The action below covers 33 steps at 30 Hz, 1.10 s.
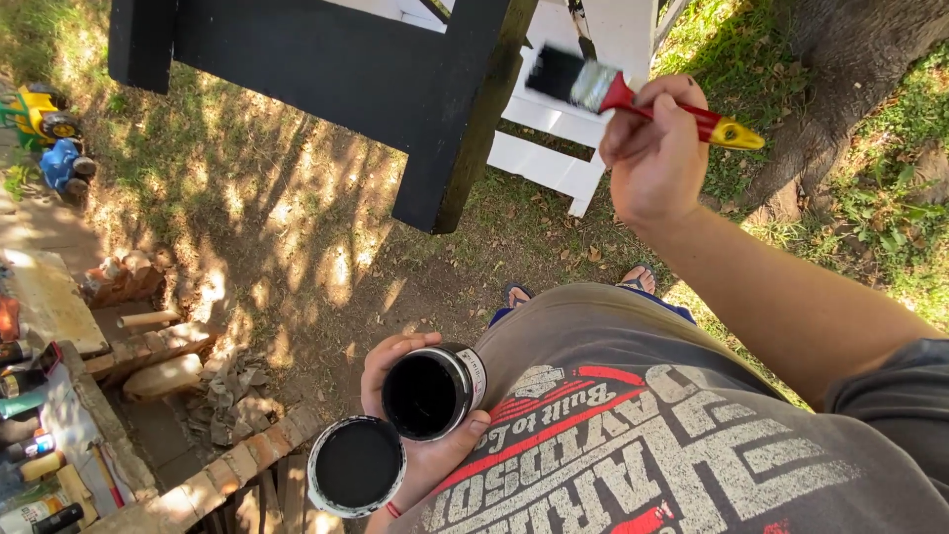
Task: Painting a white wooden structure with black paint using a paintbrush
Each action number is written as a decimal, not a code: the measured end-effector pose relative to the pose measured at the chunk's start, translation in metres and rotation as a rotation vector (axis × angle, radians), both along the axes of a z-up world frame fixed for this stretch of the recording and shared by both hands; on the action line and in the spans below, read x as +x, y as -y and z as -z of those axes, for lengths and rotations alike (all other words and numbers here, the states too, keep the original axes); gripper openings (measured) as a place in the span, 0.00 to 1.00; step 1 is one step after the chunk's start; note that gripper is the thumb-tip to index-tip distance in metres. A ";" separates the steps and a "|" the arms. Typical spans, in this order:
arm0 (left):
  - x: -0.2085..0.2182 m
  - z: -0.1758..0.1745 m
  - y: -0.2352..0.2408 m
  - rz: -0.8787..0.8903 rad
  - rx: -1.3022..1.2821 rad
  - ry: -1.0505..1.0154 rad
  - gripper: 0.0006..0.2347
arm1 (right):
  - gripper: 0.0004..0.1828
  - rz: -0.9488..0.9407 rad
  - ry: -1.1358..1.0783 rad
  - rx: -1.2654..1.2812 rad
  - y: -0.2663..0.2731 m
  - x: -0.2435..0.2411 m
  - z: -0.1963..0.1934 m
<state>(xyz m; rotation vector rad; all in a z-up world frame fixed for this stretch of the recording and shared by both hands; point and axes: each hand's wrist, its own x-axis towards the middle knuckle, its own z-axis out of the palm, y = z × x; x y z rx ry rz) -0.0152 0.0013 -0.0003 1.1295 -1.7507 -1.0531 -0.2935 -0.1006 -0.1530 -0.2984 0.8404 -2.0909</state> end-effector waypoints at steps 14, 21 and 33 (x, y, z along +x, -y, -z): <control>-0.008 -0.001 0.000 -0.023 -0.046 0.068 0.31 | 0.12 -0.068 -0.056 -0.003 -0.003 0.017 -0.006; -0.010 -0.004 0.005 0.003 -0.041 0.085 0.30 | 0.16 -0.268 0.152 0.205 -0.006 -0.003 0.000; -0.016 -0.011 0.005 -0.033 -0.062 0.162 0.29 | 0.11 -0.175 -0.301 0.057 -0.003 0.010 -0.011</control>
